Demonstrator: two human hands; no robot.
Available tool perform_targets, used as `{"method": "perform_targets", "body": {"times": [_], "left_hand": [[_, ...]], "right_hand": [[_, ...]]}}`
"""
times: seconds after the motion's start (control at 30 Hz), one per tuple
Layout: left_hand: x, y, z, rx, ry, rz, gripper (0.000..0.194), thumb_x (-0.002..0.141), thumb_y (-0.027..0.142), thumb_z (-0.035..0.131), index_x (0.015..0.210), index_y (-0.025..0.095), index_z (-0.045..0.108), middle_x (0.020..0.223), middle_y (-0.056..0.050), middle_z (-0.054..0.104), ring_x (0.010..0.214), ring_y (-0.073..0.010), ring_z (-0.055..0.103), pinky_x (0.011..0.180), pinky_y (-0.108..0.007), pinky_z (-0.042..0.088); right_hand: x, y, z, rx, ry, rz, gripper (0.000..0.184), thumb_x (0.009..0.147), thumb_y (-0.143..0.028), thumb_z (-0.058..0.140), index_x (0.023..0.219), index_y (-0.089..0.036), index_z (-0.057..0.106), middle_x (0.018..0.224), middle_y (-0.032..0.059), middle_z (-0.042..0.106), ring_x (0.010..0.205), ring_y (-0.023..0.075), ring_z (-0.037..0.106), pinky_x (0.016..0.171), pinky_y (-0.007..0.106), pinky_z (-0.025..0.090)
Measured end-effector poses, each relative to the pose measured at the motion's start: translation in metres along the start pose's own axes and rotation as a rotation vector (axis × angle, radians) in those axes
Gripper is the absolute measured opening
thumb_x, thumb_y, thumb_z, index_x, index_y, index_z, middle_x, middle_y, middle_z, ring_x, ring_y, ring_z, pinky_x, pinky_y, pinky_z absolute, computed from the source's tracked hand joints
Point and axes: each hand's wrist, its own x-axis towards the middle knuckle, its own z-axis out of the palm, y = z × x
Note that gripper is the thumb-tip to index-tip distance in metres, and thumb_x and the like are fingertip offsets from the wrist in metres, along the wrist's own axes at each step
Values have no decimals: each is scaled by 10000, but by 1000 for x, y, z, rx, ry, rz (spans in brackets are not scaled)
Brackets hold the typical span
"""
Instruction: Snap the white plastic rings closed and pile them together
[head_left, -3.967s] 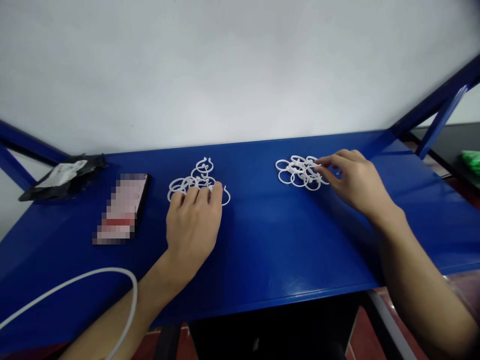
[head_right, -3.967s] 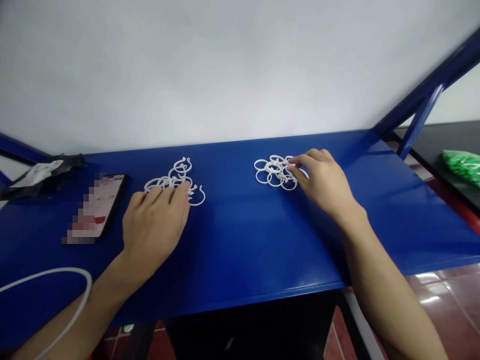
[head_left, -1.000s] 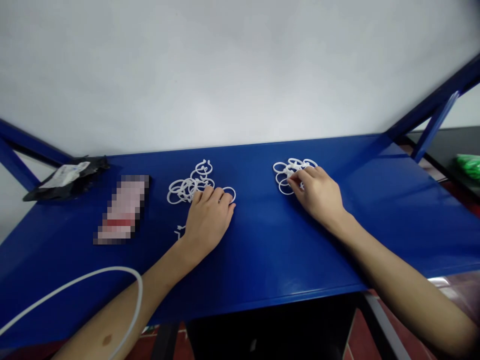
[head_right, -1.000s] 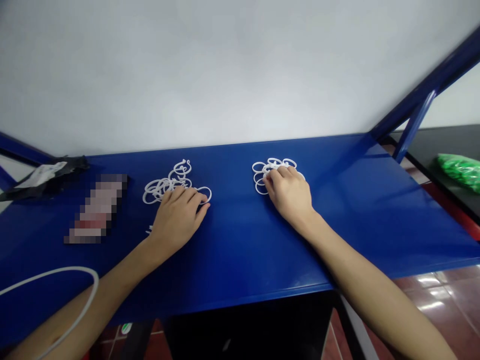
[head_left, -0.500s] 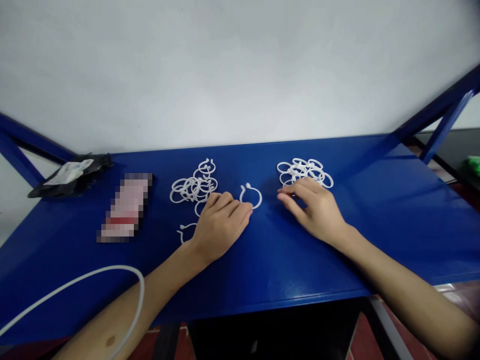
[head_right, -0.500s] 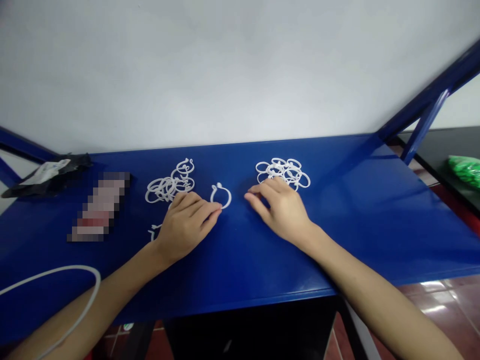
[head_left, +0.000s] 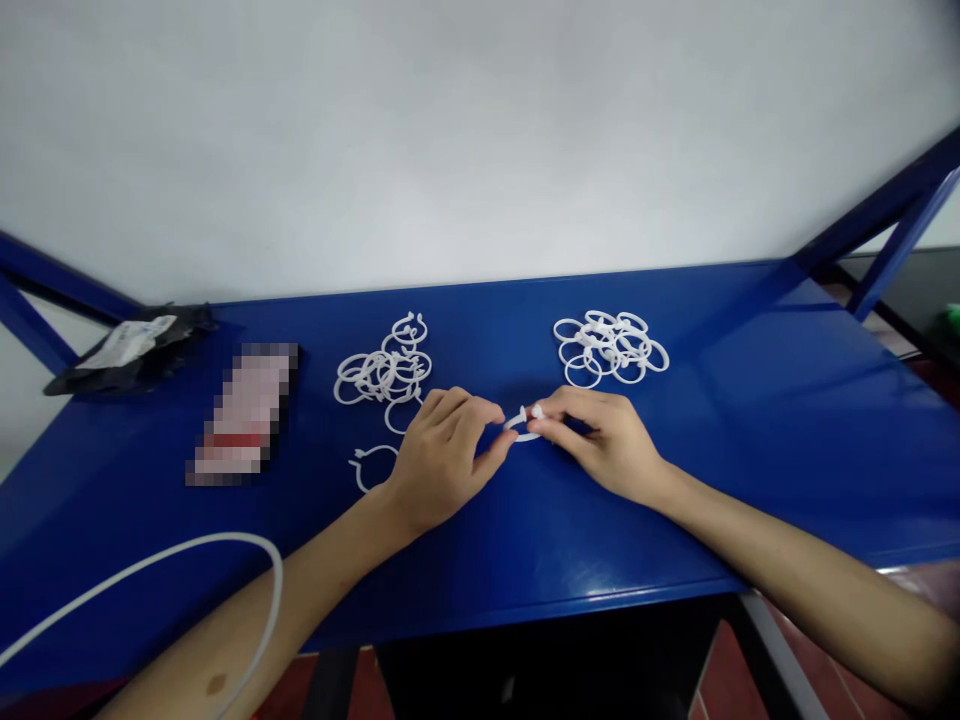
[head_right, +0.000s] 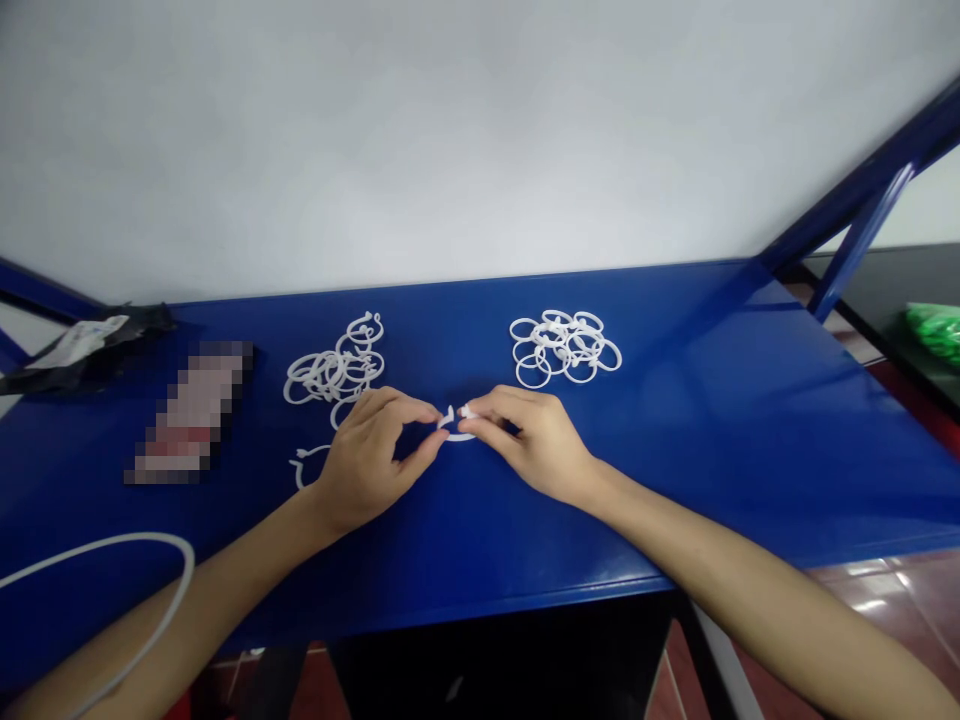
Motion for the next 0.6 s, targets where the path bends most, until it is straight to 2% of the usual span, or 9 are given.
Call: {"method": "perform_targets", "body": {"times": [0.2,0.3,0.43,0.6], "left_hand": [[1,0,0,-62,-3,-21,77,959,190,601,1035,194,605,911,-7,736,790,-143,638,779,-310,499],[1,5,-1,-75,4,3,46,961,189,597,1000,193,622,872,-2,734,763,-140,629,759,-310,503],[-1,12,0,-100,47,41,70,944,110,595,949,177,612,762,6,698,714,-139,598,700,-301,505],[-4,22,-1,-118,87,4,129,924,54,590,897,179,605,721,13,675,693,-135,587,659,-294,511]], "right_hand": [[0,0,-1,57,-103,-114,201,988,-220,572,1117,-197,723,978,63,708,848,133,663,738,270,552],[0,-2,-2,27,-133,-136,218,1004,-195,531,1119,-189,716,934,56,692,829,133,647,733,266,550],[-4,-6,-1,-130,-163,-193,247,1023,-178,465,1104,-146,697,861,60,641,759,140,607,679,269,526],[-11,-12,2,-384,-148,-277,298,1027,-124,385,1093,-124,676,799,58,597,707,150,543,604,271,466]]}}
